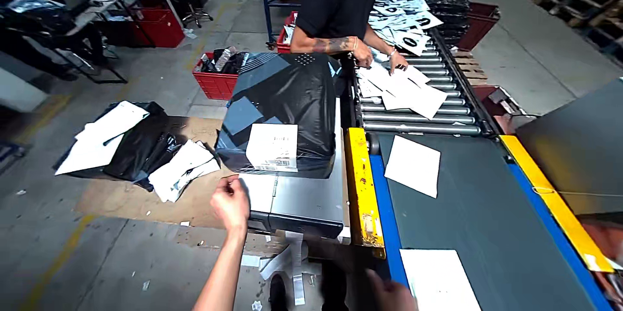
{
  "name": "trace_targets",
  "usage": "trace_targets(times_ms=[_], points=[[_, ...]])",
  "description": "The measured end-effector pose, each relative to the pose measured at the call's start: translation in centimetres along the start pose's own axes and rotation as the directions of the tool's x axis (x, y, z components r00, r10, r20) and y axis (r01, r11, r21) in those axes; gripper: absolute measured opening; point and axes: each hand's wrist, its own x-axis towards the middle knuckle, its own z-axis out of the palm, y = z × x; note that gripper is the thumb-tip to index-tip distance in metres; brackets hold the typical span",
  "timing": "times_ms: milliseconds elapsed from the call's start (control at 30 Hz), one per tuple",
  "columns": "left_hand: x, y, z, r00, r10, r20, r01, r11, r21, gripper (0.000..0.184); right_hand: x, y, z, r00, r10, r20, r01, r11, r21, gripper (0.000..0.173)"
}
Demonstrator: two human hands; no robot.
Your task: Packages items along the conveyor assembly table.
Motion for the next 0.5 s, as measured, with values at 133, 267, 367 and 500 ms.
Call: trace_targets(times_ms=[133,267,367,500], points=[[0.1,0.0,-0.1,1.0,0.011,0.022,-0.012,1.0,0.018,0.024,-3.1,-16.3,8.9,0.955,-0.233,0.182,0.043,0.718,0.694,0.03],[0.1,0.1,-0.4,0.998,0.05,0.033,-0.05,0.999,0.001,0.024,-3.8,-22.0,10.7,0.982,-0.028,0.188,-0.167,0.345,0.924,0.006],[-0.1,0.2,0.1,0.993,0.103,0.05,-0.101,0.994,-0.032,0.027,-4.1,-19.8,8.0,0.991,-0.003,0.132,-0.118,0.433,0.894,0.018],[-0.1,0.0,0.6,0.988,0.148,0.037,-0.146,0.988,-0.044,0.031,1.9,-6.7,1.7,0.987,0.101,-0.123,0.043,0.576,0.816,0.021]])
